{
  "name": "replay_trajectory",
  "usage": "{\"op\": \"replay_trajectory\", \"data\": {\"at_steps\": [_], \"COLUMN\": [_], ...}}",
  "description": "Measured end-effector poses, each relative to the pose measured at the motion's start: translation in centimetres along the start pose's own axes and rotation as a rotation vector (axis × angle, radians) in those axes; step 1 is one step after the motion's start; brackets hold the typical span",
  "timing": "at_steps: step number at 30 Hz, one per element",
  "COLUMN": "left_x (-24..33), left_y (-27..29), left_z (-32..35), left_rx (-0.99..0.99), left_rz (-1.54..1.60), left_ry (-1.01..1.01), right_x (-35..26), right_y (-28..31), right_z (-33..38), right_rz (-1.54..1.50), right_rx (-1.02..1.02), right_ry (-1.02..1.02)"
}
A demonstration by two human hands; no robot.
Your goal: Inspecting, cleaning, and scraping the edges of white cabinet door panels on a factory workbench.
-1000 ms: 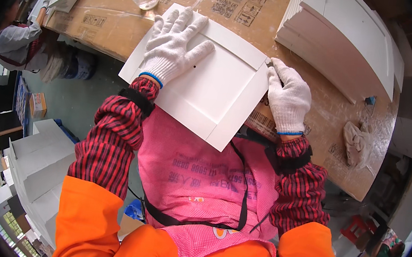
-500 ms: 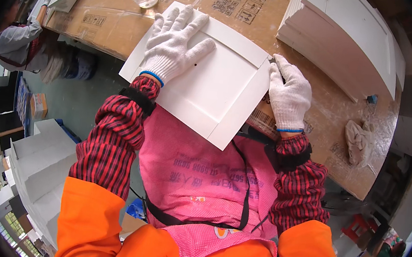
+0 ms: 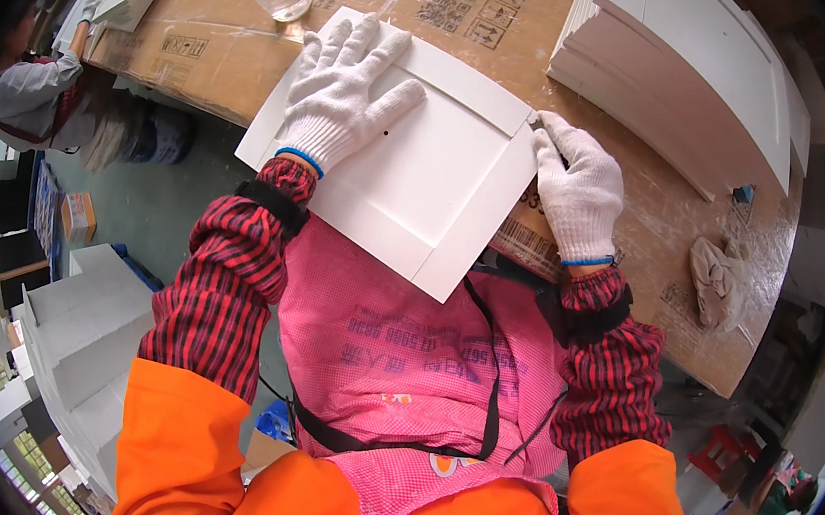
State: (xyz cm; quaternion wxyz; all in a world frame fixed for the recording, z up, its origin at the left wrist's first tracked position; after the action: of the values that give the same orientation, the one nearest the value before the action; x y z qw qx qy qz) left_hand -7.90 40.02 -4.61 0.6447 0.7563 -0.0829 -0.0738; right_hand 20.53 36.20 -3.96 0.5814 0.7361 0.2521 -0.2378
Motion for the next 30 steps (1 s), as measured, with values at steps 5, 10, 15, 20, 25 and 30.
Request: {"op": "replay_trajectory", "data": {"at_steps": [5,10,15,20,25,30], "left_x": [0.4,-0.1,0.4,0.2,0.5,0.3], "left_y": [0.0,0.1,0.0,0.2,0.2,0.2], "left_z": [-0.1,0.1,-0.1,-0.1,-0.2,0.0], "left_rx": [0.008,0.019,0.022,0.023,0.032,0.025], "left_rz": [0.022,-0.013,0.018,0.019,0.025,0.015], "left_ry": [-0.005,-0.006,-0.010,-0.006,-0.018,-0.006], "right_x": [1.1,0.1,0.8,-0.4,-0.6,-1.5], "right_y": [-0.2,-0.2,0.0,0.3,0.7,1.1], "right_z": [-0.6,-0.1,-0.5,-0.1,0.1,1.0], "right_rz": [-0.056,-0.007,-0.022,0.041,0.054,0.135], "right_rx": [0.080,0.037,0.085,0.004,0.099,-0.004], "right_ry": [-0.001,0.018,0.033,0.042,0.144,0.154]}}
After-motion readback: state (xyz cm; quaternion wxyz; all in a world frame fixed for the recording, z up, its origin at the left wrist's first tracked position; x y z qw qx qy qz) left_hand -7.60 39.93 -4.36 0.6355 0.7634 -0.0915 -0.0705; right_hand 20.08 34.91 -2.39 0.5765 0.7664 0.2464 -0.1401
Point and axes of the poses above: each hand's wrist, its own z-axis away from the middle knuckle, its own y-axis out of the back of the hand, x = y × z, the point moved 6 cm from there along -z, towards the middle knuckle, and after that the axes turned 2 degrees about -y, right-handed, at the moved point
